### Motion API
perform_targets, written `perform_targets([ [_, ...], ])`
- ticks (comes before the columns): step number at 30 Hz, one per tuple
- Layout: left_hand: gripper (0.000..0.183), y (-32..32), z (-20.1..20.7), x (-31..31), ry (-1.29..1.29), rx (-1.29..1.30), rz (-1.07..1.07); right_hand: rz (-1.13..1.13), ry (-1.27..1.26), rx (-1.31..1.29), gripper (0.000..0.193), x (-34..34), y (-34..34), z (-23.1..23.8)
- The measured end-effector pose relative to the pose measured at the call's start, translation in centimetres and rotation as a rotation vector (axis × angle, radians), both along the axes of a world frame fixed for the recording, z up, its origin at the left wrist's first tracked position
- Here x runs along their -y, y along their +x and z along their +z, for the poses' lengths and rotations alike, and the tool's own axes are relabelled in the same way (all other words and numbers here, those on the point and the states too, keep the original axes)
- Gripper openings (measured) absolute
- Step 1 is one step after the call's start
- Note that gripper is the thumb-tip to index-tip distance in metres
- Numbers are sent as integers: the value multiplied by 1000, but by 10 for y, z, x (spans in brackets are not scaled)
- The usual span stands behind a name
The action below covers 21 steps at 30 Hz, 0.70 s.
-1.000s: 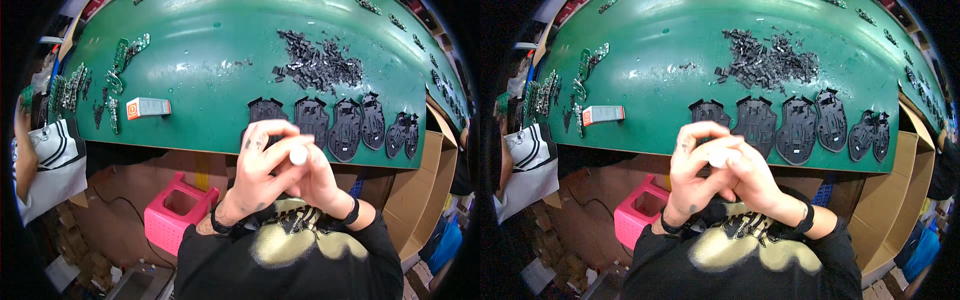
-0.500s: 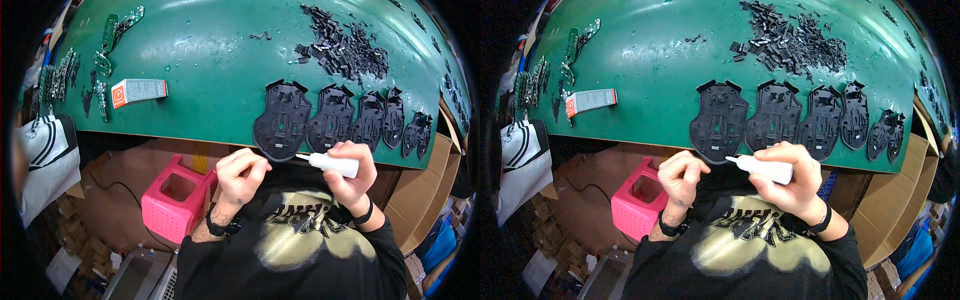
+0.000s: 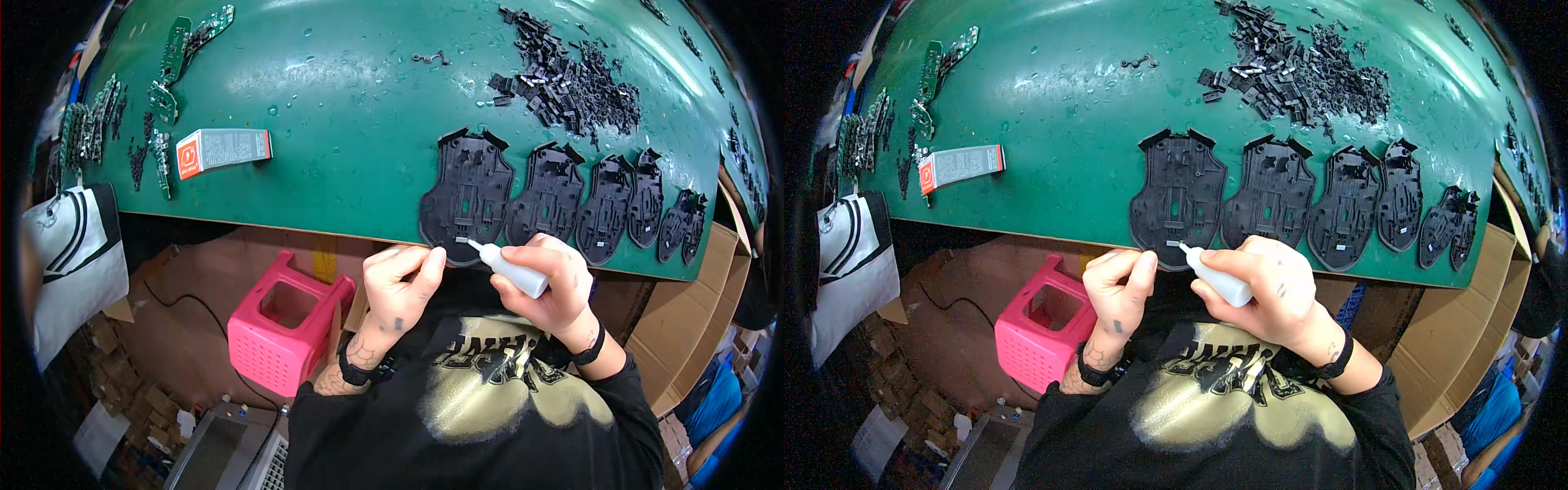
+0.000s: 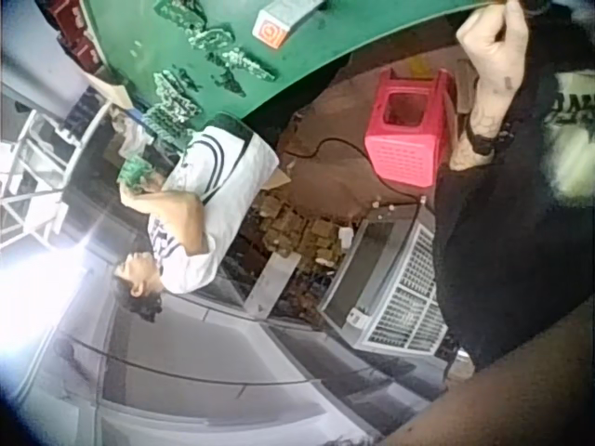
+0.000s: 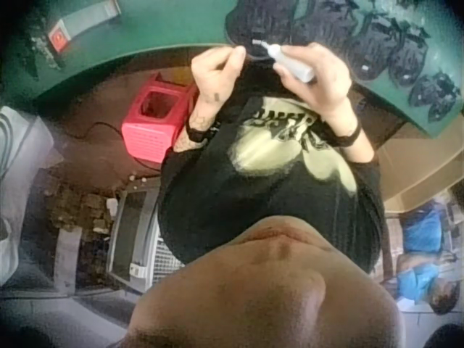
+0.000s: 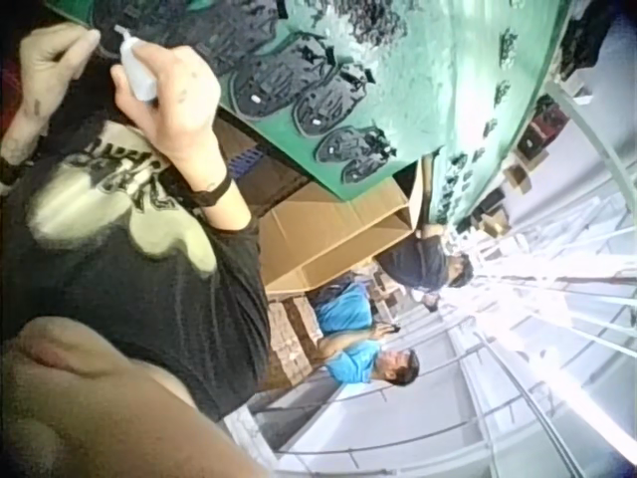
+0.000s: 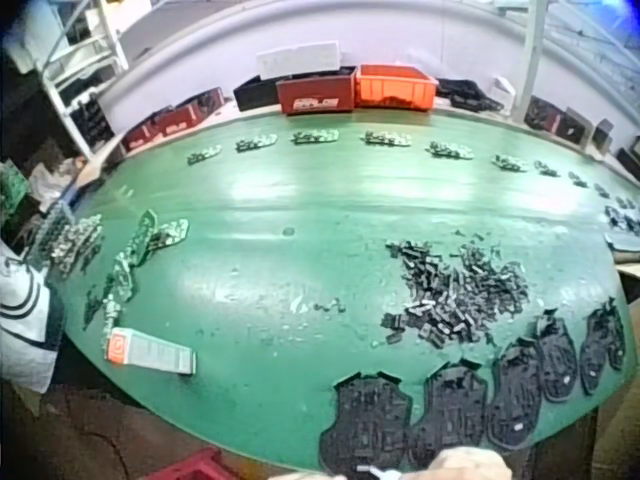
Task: The person assembles electronic components on a green workbench. They apply glue to black plastic casings and attach small black parts, then place the finished units into a cardboard box. The person repeats this process for multiple units throughout the clip.
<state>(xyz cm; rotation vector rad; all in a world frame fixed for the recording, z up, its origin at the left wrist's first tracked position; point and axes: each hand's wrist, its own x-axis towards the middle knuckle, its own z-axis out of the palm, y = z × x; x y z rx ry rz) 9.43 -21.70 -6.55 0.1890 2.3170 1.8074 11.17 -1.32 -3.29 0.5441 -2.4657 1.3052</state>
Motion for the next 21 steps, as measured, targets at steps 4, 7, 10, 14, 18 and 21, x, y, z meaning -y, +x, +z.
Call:
perform_targets([
  [4,12,0,-1,0,0,-11,1,1,2,-7,50,0,-1,0],
  [7,12,1,-1,0,-7,-14,3,4,1,-15,49,1,-2,0],
  [10,12,1,0,-1,5,-20,11,19,-14,-4,47,-1,0,1],
  [14,13,4,2,2,-24,-76,-44,-17,-104,-11,44,-19,8,5],
  [18,3,6,-6,-6,-40,-628,-341,-198,-127,-109,34,-38,24,1],
  [21,37,7,7,-25,-4,-519,-590,-240,-58,-85,35,-47,35,-5],
])
